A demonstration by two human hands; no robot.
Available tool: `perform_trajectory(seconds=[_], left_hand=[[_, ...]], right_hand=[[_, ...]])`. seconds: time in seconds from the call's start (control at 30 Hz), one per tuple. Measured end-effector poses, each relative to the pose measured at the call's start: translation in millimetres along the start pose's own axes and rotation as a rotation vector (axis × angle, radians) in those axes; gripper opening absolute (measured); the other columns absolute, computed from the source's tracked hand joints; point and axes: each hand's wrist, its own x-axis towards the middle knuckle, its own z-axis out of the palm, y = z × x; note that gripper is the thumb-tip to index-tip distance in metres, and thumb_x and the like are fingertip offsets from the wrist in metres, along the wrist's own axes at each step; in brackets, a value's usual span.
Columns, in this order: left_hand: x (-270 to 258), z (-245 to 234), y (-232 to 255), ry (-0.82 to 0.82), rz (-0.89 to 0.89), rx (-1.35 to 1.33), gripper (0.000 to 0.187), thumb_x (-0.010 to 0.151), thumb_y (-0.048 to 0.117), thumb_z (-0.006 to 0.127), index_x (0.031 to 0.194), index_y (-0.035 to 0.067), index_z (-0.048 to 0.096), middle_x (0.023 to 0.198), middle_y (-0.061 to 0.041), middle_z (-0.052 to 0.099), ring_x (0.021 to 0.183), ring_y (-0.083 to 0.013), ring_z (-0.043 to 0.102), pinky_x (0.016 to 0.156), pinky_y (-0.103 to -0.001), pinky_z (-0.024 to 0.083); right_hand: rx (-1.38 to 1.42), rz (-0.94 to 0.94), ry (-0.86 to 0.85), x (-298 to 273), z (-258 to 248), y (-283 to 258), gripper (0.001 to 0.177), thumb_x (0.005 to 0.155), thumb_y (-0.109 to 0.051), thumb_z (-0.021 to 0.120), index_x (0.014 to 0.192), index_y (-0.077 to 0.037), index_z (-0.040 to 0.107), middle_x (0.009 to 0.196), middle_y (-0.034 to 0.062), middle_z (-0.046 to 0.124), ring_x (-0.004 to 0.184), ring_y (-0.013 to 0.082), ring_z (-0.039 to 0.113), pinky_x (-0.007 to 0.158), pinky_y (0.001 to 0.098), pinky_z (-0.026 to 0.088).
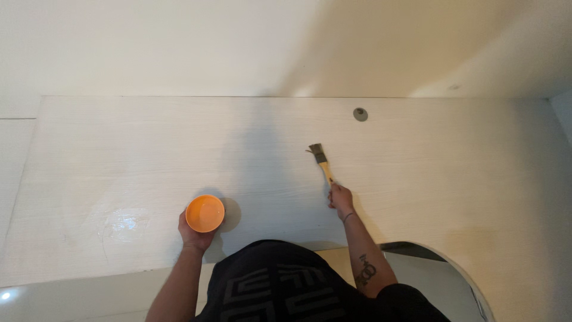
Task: The person applies a clear coating to a white desk using a brush, repeatedly dipping the brush into a small orange bowl.
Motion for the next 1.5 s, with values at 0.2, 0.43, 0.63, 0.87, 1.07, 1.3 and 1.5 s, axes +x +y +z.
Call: perform_trajectory(seconds=[0.2,0.43,0.63,0.87,1.07,1.3,1.5], left_hand=[[-1,4,1,0.057,-0.019,0.013,0.056,0.099,0.051,0.028,0.134,0.016,0.056,0.131,-0.010,0.061,0.120,-0.0351,0.059,0.094,-0.060,0.049],[-3,5,2,0.070,-0.008,0.025,0.055,0.100,0.049,0.029,0.135,0.016,0.055,0.134,-0.010,0.060,0.122,-0.0348,0.059,0.095,-0.060,0.050],[-4,4,0,0.060,0.023,0.051,0.057,0.101,0.051,0.028,0.134,0.014,0.055,0.131,-0.014,0.060,0.119,-0.0363,0.059,0.091,-0.060,0.052],[2,0,0,0.039,0.016,0.020,0.054,0.100,0.050,0.031,0.133,0.015,0.056,0.130,-0.011,0.061,0.119,-0.0377,0.059,0.092,-0.061,0.049],[2,-1,0,0.033,-0.002,0.016,0.053,0.100,0.050,0.031,0.132,0.017,0.057,0.131,-0.010,0.062,0.120,-0.0366,0.059,0.092,-0.060,0.049],[5,-3,0,0.033,-0.010,0.001,0.053,0.099,0.050,0.032,0.132,0.018,0.057,0.132,-0.008,0.062,0.121,-0.0350,0.059,0.093,-0.061,0.049],[9,-9,-1,-0.010,0.002,-0.020,0.051,0.100,0.050,0.034,0.131,0.018,0.058,0.130,-0.008,0.063,0.119,-0.0341,0.060,0.092,-0.061,0.050]], right_hand=[[0.031,0.001,0.077,5,-12,-7,0.040,0.104,-0.038,0.052,0.084,-0.005,0.062,0.063,0.0035,0.055,0.046,0.0125,0.046,0.046,0.0317,0.048],[0.068,0.002,0.127,9,-18,-15,0.039,0.104,-0.037,0.053,0.084,-0.005,0.062,0.064,0.0042,0.056,0.045,0.0136,0.043,0.047,0.0325,0.047],[-0.007,0.003,0.159,15,-25,-22,0.040,0.105,-0.037,0.051,0.084,-0.005,0.064,0.064,0.0025,0.058,0.046,0.0097,0.049,0.048,0.0312,0.052],[0.141,0.020,0.222,22,-31,-30,0.038,0.104,-0.036,0.051,0.084,-0.004,0.060,0.062,0.0050,0.055,0.045,0.0147,0.045,0.045,0.0340,0.046],[0.175,0.052,0.290,22,-40,-27,0.037,0.103,-0.034,0.050,0.085,-0.003,0.060,0.061,0.0054,0.054,0.046,0.0150,0.045,0.045,0.0341,0.046],[0.198,0.076,0.348,18,-50,-19,0.040,0.103,-0.034,0.049,0.085,-0.001,0.061,0.063,0.0051,0.054,0.048,0.0151,0.045,0.046,0.0342,0.046],[0.178,0.088,0.337,6,-41,-5,0.041,0.104,-0.035,0.048,0.084,-0.002,0.059,0.064,0.0064,0.054,0.047,0.0161,0.044,0.046,0.0348,0.044]])
